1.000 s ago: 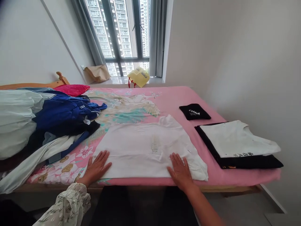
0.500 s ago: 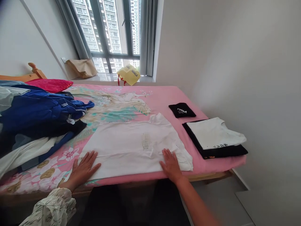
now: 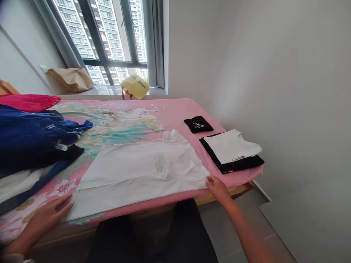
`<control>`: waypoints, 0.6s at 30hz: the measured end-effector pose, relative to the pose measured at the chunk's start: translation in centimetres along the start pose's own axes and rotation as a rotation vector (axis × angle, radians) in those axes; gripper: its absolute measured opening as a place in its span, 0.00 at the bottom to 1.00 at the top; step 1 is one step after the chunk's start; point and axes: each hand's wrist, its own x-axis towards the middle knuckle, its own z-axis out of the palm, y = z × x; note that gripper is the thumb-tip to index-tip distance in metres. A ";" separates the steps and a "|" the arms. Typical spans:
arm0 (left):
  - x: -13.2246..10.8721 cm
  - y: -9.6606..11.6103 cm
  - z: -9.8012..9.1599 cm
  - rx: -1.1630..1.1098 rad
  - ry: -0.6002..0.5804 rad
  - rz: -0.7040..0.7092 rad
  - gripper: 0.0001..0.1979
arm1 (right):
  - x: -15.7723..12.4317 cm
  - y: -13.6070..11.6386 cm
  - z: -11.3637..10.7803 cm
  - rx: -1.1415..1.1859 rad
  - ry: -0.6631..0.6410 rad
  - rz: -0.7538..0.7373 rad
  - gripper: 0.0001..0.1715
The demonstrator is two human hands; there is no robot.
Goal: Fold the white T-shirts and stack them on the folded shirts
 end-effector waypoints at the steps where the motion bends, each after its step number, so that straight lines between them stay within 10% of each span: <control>1: -0.1 0.6 -0.4 -0.018 -0.001 0.045 0.29 | 0.2 0.2 0.3 -0.010 -0.004 0.007 0.23; 18: 2.2 4.0 -2.9 -0.066 -0.127 0.062 0.24 | 3.8 2.0 2.1 -0.029 -0.134 0.114 0.24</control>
